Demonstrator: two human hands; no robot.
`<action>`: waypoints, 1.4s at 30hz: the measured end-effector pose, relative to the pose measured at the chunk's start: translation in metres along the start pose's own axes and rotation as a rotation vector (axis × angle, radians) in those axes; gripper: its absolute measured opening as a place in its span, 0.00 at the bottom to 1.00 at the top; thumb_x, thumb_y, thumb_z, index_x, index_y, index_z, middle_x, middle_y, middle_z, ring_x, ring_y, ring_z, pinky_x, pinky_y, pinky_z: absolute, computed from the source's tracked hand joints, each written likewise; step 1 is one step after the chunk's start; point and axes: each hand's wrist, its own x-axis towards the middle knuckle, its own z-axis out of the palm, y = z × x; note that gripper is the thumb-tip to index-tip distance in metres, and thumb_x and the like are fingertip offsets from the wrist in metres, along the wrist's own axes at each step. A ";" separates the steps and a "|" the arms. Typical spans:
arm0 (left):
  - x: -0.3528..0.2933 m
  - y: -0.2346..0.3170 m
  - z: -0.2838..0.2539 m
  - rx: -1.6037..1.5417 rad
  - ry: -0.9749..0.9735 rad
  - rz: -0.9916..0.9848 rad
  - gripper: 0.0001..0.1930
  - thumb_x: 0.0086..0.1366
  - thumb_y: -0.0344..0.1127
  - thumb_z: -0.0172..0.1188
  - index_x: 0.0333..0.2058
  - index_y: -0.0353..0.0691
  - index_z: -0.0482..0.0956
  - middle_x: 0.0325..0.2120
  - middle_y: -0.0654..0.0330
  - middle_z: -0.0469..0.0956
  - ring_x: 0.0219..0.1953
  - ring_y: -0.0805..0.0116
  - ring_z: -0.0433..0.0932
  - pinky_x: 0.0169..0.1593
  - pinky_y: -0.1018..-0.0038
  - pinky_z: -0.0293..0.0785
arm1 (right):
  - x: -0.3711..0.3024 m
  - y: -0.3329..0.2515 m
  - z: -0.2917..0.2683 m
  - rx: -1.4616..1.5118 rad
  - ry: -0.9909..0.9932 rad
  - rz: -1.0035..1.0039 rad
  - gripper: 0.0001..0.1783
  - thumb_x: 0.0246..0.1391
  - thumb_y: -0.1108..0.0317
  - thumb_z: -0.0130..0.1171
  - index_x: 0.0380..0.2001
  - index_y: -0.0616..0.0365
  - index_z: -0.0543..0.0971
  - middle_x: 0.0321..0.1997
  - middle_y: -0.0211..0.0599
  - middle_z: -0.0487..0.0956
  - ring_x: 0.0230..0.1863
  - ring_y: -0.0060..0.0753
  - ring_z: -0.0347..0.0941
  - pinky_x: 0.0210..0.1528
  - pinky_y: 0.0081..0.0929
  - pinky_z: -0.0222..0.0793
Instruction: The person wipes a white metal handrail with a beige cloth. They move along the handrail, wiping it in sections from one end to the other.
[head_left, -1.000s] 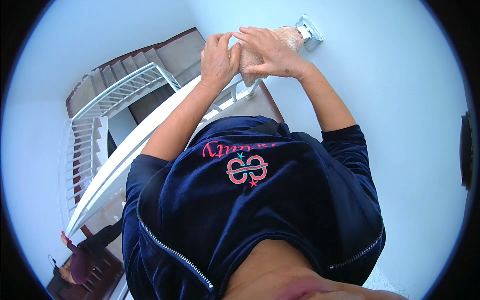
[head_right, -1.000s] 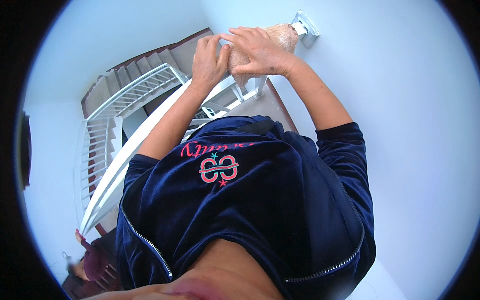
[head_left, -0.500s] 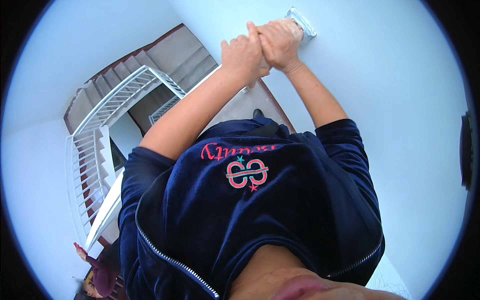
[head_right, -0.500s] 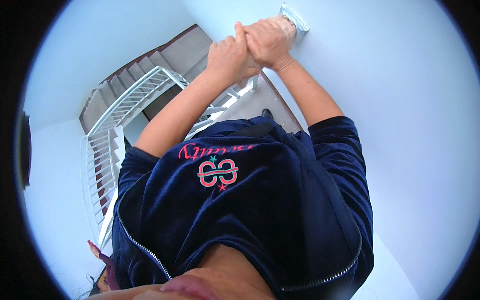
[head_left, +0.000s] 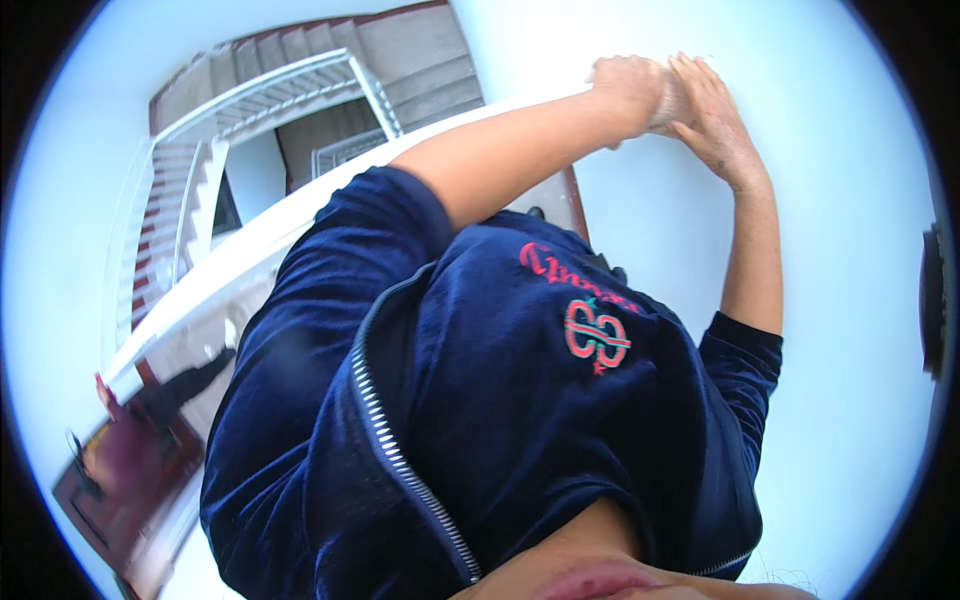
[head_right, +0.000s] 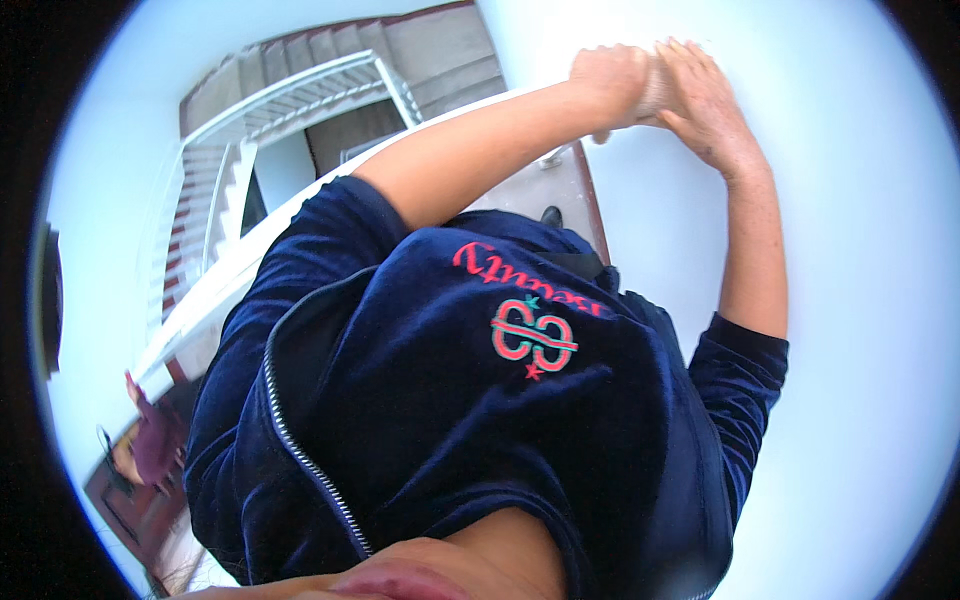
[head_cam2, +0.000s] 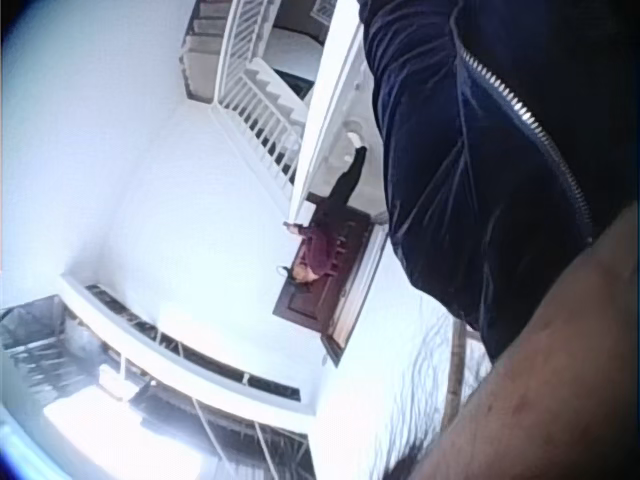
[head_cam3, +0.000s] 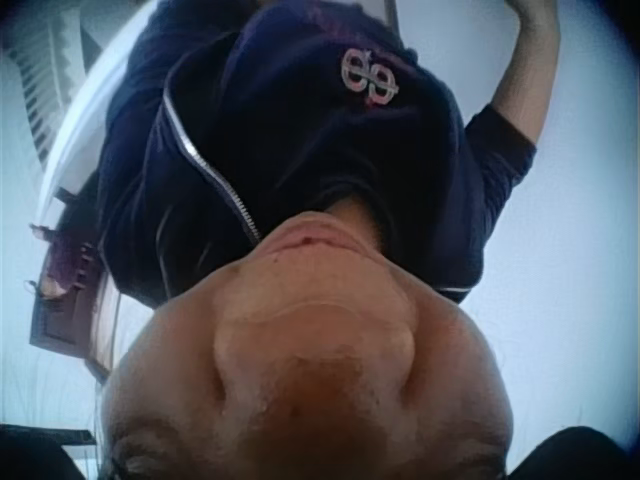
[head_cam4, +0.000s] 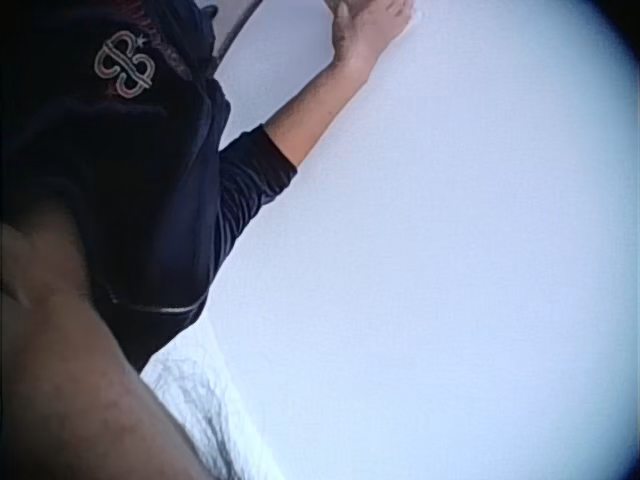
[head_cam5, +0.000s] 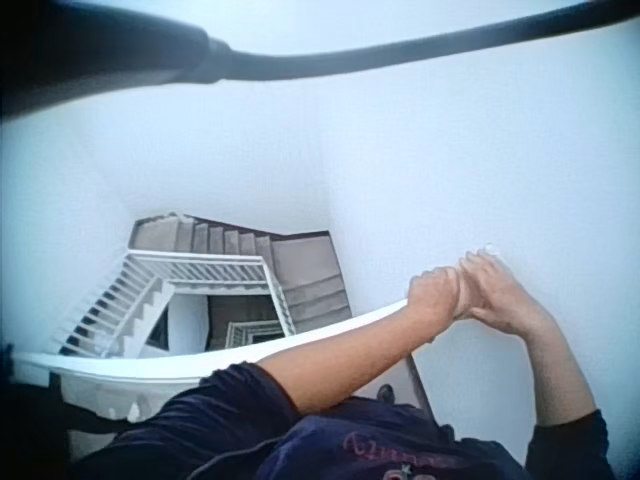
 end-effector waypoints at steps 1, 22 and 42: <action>0.000 -0.001 0.000 -0.020 -0.012 0.007 0.45 0.37 0.38 0.86 0.56 0.36 0.75 0.52 0.54 0.80 0.55 0.60 0.80 0.51 0.64 0.80 | 0.004 -0.001 -0.001 -0.074 -0.083 0.006 0.40 0.52 0.59 0.71 0.67 0.51 0.68 0.69 0.43 0.68 0.70 0.43 0.62 0.73 0.45 0.55; -0.100 -0.089 0.015 -0.256 0.036 -0.020 0.17 0.49 0.38 0.71 0.38 0.39 0.85 0.35 0.50 0.86 0.39 0.53 0.86 0.44 0.61 0.82 | 0.074 -0.105 0.015 0.245 -0.346 -0.287 0.33 0.37 0.51 0.77 0.42 0.61 0.77 0.40 0.51 0.82 0.44 0.56 0.78 0.48 0.47 0.74; -0.271 -0.175 0.035 0.100 0.325 -0.372 0.64 0.40 0.41 0.81 0.73 0.41 0.50 0.57 0.48 0.74 0.64 0.54 0.71 0.66 0.41 0.62 | 0.105 -0.283 0.057 0.321 -0.072 -0.644 0.32 0.37 0.54 0.75 0.41 0.69 0.78 0.38 0.49 0.79 0.42 0.49 0.78 0.44 0.42 0.74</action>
